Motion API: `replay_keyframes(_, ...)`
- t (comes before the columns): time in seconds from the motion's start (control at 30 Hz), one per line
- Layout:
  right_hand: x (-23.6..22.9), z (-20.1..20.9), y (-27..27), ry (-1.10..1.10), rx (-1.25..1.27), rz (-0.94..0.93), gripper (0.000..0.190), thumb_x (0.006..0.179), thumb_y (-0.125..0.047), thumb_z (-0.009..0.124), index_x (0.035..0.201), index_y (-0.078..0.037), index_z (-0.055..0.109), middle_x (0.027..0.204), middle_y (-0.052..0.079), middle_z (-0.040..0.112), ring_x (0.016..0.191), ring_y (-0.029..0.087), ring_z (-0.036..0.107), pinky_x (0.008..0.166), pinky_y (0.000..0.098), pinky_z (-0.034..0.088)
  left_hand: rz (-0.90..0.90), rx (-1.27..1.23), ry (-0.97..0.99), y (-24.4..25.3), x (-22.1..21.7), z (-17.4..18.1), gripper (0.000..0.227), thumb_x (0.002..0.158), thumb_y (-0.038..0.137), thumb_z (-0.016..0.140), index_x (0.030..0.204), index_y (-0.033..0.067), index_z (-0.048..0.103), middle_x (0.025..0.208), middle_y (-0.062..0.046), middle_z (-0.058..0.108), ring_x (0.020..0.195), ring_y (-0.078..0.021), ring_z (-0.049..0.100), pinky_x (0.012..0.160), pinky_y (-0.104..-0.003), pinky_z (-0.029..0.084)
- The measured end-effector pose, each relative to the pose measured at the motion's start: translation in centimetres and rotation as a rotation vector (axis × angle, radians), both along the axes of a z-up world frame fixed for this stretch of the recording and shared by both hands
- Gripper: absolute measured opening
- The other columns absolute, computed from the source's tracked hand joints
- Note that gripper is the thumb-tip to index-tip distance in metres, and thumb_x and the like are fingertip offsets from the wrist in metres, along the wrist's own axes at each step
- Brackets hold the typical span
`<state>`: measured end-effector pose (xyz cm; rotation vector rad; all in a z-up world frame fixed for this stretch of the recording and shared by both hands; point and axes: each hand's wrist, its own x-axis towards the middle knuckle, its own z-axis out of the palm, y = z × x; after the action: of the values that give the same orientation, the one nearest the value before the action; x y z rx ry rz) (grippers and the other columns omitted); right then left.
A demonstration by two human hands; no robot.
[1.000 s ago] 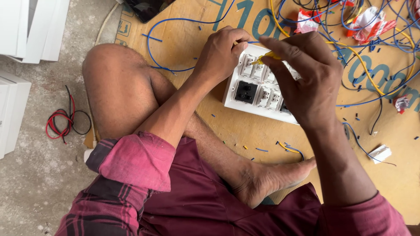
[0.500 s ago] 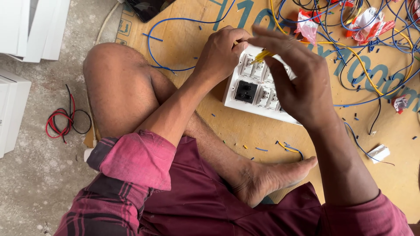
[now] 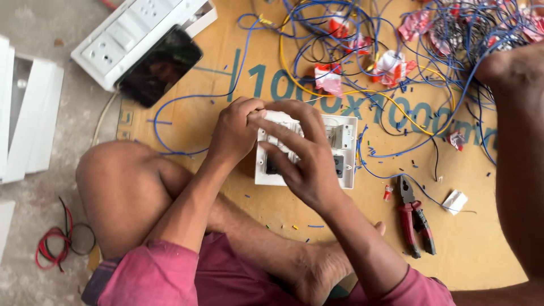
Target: Wiring and assembling an electrical switchboard with multiple switches and sockets.
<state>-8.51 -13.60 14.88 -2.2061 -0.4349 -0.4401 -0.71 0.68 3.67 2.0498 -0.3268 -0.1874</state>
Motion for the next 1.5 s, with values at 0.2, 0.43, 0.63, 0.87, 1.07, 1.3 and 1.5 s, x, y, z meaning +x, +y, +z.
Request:
replay_keyframes(0.2, -0.9, -2.4, -0.6, 0.073, 0.015, -0.074, 0.042, 0.096, 0.002, 0.069, 0.135, -0.013, 0.068, 0.133, 0.007, 0.067, 0.12, 0.028, 0.06, 0.105, 0.0415, 0.047, -0.048, -0.05, -0.112, 0.4, 0.1, -1.1, 0.024, 0.092, 0.007, 0.056, 0.111, 0.0037, 0.071, 0.111, -0.016, 0.072, 0.103, -0.0348, 0.07, 0.089, -0.042, 0.055)
replay_keyframes(0.43, -1.4, -4.2, -0.8, 0.077, 0.046, -0.201, 0.035, 0.085, -0.015, 0.084, 0.118, -0.018, 0.073, 0.119, 0.009, 0.063, 0.111, 0.03, 0.059, 0.096, 0.0422, 0.047, -0.053, 0.065, 0.104, 0.0, -0.2, 1.6, 0.022, 0.098, 0.018, 0.059, 0.112, 0.0054, 0.071, 0.108, -0.015, 0.071, 0.091, -0.0311, 0.072, 0.082, -0.04, 0.056)
replay_keyframes(0.63, -1.1, -2.2, -0.7, -0.009, 0.001, -0.072, 0.051, 0.083, 0.0, 0.071, 0.133, -0.01, 0.068, 0.133, 0.007, 0.064, 0.126, 0.031, 0.06, 0.103, 0.045, 0.048, -0.072, 0.031, -0.011, 0.1, 0.0, 1.1, 0.03, 0.091, 0.015, 0.059, 0.116, 0.005, 0.071, 0.11, -0.012, 0.073, 0.098, -0.0258, 0.073, 0.083, -0.036, 0.058)
replay_keyframes(0.87, -2.0, -3.6, -0.7, 0.051, 0.028, -0.125, 0.05, 0.08, -0.006, 0.077, 0.128, -0.02, 0.069, 0.124, 0.003, 0.065, 0.113, 0.027, 0.061, 0.095, 0.0415, 0.05, -0.071, 0.046, 0.023, -0.2, 0.0, 1.4, 0.022, 0.099, 0.019, 0.061, 0.113, 0.0053, 0.072, 0.106, -0.011, 0.073, 0.092, -0.0238, 0.072, 0.081, -0.035, 0.056)
replay_keyframes(1.07, -2.0, -3.5, -0.6, -0.017, 0.056, -0.147, 0.054, 0.077, -0.008, 0.078, 0.129, -0.014, 0.066, 0.13, 0.009, 0.061, 0.118, 0.032, 0.059, 0.097, 0.0438, 0.049, -0.083, -0.01, 0.047, 0.2, 0.1, 0.3, 0.021, 0.101, 0.017, 0.062, 0.115, 0.004, 0.072, 0.107, -0.012, 0.073, 0.092, -0.0233, 0.07, 0.079, -0.034, 0.056)
replay_keyframes(1.3, -2.0, -2.2, -0.7, -0.046, 0.072, -0.146, 0.063, 0.073, 0.0, 0.073, 0.135, -0.011, 0.066, 0.133, 0.009, 0.062, 0.121, 0.034, 0.057, 0.101, 0.0434, 0.049, -0.165, 0.042, -0.163, 1.3, 0.3, -1.5, 0.029, 0.094, 0.007, 0.059, 0.121, 0.0016, 0.07, 0.114, -0.012, 0.072, 0.102, -0.0221, 0.071, 0.086, -0.033, 0.055)
replay_keyframes(1.5, -2.6, -3.2, -0.5, 0.033, 0.015, -0.164, 0.055, 0.076, -0.005, 0.077, 0.128, -0.022, 0.069, 0.123, 0.003, 0.063, 0.116, 0.028, 0.06, 0.097, 0.0426, 0.048, -0.076, -0.051, 0.104, 0.4, 0.0, -0.2, 0.024, 0.102, 0.019, 0.061, 0.118, 0.004, 0.071, 0.111, -0.011, 0.072, 0.094, -0.0217, 0.072, 0.08, -0.034, 0.058)
